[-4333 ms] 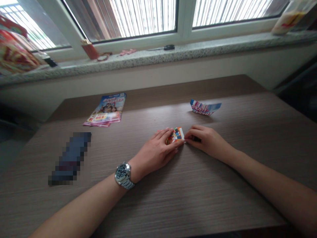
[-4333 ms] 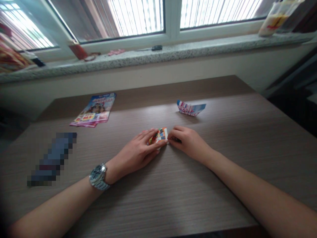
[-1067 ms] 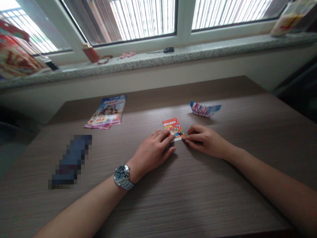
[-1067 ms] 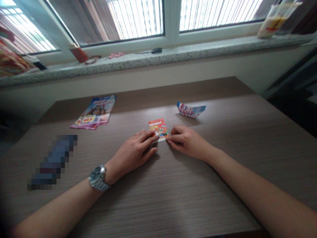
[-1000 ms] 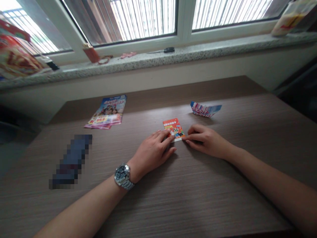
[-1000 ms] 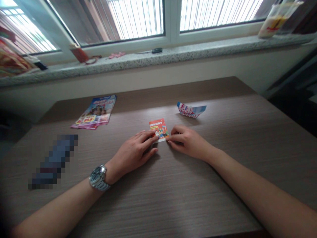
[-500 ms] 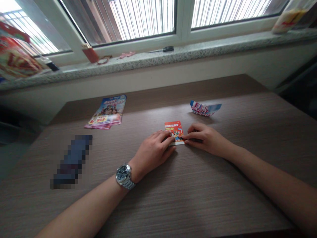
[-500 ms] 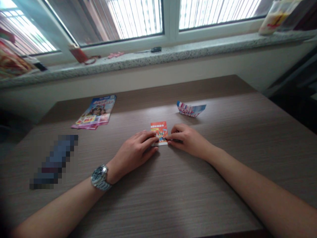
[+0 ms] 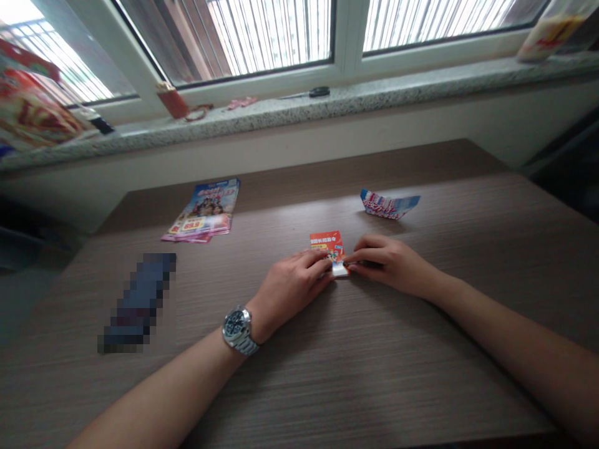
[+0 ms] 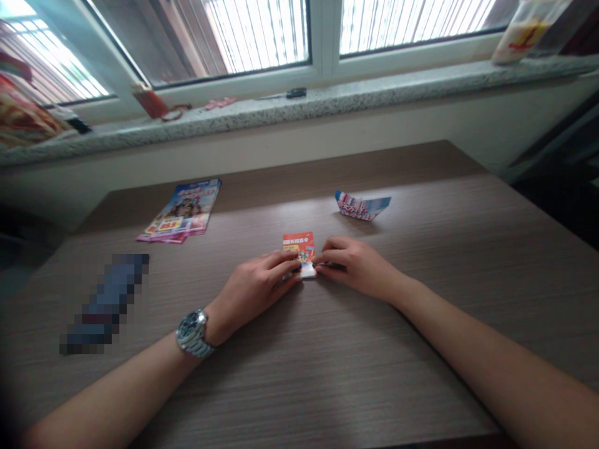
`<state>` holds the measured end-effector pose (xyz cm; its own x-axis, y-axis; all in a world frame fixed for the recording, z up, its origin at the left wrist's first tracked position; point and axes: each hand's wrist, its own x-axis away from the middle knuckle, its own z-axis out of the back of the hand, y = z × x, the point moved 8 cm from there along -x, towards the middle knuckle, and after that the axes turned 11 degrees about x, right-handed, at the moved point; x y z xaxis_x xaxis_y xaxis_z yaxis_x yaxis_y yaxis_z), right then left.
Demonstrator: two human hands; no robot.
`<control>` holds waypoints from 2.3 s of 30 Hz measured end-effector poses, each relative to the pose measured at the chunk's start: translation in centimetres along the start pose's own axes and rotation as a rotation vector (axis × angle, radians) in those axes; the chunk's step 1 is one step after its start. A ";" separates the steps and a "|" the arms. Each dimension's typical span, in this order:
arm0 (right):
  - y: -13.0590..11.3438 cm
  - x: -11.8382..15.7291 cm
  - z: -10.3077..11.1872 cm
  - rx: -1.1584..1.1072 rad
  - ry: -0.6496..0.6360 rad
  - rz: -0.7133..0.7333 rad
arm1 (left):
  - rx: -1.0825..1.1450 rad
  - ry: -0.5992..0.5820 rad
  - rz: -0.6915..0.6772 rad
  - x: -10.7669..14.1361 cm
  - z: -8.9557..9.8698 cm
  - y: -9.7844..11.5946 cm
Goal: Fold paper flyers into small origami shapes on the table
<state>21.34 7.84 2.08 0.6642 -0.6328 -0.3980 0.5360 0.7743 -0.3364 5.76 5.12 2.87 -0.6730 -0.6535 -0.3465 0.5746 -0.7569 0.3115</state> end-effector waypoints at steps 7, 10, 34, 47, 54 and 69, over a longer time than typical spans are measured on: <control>0.5 0.2 0.4 -0.007 0.024 -0.025 | 0.003 0.017 0.006 -0.1 0.3 0.1; 0.4 0.2 0.2 -0.014 0.010 -0.021 | -0.009 0.005 0.032 -0.1 0.3 0.1; 0.0 0.4 0.0 0.052 -0.033 0.074 | -0.204 0.196 0.114 0.0 3.5 -0.7; -0.6 0.3 0.6 0.034 -0.002 0.102 | -0.010 -0.094 0.010 0.6 0.0 -0.9; -0.4 0.4 0.5 0.003 -0.019 0.118 | -0.003 -0.049 0.021 0.5 0.2 -0.7; -0.3 0.5 0.5 0.001 -0.067 0.122 | -0.016 -0.068 -0.014 0.2 0.0 -0.1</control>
<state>21.77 7.35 2.45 0.7576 -0.5322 -0.3779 0.4498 0.8452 -0.2885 5.57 5.04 2.82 -0.7107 -0.6412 -0.2894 0.5721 -0.7662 0.2926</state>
